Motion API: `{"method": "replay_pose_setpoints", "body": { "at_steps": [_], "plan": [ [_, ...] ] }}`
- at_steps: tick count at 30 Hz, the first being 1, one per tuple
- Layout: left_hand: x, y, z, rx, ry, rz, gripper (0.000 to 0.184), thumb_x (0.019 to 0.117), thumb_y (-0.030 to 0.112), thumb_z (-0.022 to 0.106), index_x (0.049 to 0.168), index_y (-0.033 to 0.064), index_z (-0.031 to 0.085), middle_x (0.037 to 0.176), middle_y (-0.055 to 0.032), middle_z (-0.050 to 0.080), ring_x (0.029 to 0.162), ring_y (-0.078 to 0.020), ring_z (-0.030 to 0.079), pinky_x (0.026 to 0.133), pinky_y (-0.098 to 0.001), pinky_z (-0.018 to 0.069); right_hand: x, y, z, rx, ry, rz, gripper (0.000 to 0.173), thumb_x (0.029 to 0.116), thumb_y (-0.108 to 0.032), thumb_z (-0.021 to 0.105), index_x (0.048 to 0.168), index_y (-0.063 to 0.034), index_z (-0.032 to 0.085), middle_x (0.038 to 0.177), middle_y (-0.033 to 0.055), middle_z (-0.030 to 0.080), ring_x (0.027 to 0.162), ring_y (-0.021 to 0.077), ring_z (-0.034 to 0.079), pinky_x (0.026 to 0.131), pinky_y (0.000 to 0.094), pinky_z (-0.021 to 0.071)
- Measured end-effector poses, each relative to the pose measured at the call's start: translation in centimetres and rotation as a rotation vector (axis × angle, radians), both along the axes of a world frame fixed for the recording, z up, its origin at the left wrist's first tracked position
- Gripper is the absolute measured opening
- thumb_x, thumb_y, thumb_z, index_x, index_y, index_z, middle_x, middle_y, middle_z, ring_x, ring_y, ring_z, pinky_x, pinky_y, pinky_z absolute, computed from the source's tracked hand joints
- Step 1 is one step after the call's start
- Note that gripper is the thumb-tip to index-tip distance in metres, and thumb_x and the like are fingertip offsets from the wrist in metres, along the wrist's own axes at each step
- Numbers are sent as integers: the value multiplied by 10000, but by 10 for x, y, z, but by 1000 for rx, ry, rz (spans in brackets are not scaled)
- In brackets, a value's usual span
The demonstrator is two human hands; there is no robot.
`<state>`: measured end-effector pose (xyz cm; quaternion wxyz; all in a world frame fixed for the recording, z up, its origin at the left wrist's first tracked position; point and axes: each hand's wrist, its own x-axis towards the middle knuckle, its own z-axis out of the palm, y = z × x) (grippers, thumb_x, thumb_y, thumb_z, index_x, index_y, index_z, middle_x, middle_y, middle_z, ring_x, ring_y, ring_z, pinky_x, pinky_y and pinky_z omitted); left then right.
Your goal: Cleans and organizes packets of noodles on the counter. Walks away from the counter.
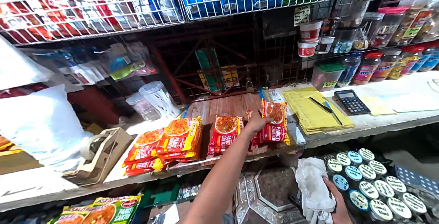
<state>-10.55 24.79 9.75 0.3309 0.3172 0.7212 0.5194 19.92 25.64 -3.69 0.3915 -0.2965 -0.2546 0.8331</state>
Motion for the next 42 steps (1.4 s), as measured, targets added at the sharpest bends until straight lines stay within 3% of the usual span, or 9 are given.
{"method": "replay_pose_setpoints", "body": {
  "at_steps": [9,11,13,17,24,29,33,36,42],
  "plan": [
    [78,-74,-16,176,-602,30,369,1026,59,533,1381,21,439,960,-90,696,811,-146,708,757,-315,606,20,12,71,377,-208,-260,287,986,-140,419,1261,-115,497,947,-125,708,853,-47,687,792,185,600],
    [95,-87,-38,225,-695,-19,331,1040,69,487,1365,29,439,943,-82,718,822,-156,725,766,-331,616,8,13,84,637,-361,-274,560,903,-111,520,1407,72,358,1096,-45,634,938,-76,649,857,147,564],
    [113,-95,-58,288,-749,-84,359,1051,90,419,1405,55,369,978,-66,718,862,-148,729,798,-335,617,-10,23,75,1090,-429,-211,603,890,-254,629,1326,147,518,1288,97,615,1171,-3,587,1026,198,488],
    [141,-97,-79,312,-660,-3,479,1105,231,319,1531,29,234,1109,-100,668,937,-123,699,856,-317,593,-61,7,32,1635,-741,-90,659,1011,-521,429,1397,-19,610,1476,262,526,1404,455,459,1139,603,382],
    [127,-108,-97,304,-548,166,469,1119,252,326,1491,-32,299,1100,-117,652,935,-75,667,868,-270,563,-51,-42,-32,1892,-657,-172,363,1027,-400,462,1257,-239,692,1362,69,645,1342,237,526,1143,359,382],
    [128,-129,-110,267,-504,-10,690,989,162,543,1550,-41,197,1270,-161,616,1046,-126,679,942,-328,573,-61,-5,-5,1432,-708,-221,482,962,-262,526,1280,77,655,1389,299,575,1335,413,536,1125,525,424],
    [128,-143,-113,301,-540,-12,631,966,128,552,1486,-61,248,1153,-89,658,974,-82,696,910,-301,583,-47,-3,33,605,-560,170,943,829,-316,685,1569,29,214,1431,171,507,1206,73,562,999,235,485],
    [129,-146,-112,319,-490,-22,699,923,71,593,1516,-61,247,1245,-125,622,1045,-95,673,950,-303,565,-46,-10,27,489,-511,143,904,703,-204,794,1461,51,373,1196,106,640,995,44,660,869,218,565],
    [110,-160,-117,410,-238,-247,612,876,-33,609,1455,-57,413,1352,-109,600,1152,-67,631,1013,-281,530,-31,7,34,551,-368,-97,503,845,-251,680,1240,5,503,902,-81,693,787,-17,683,752,208,607]
  ]
}}
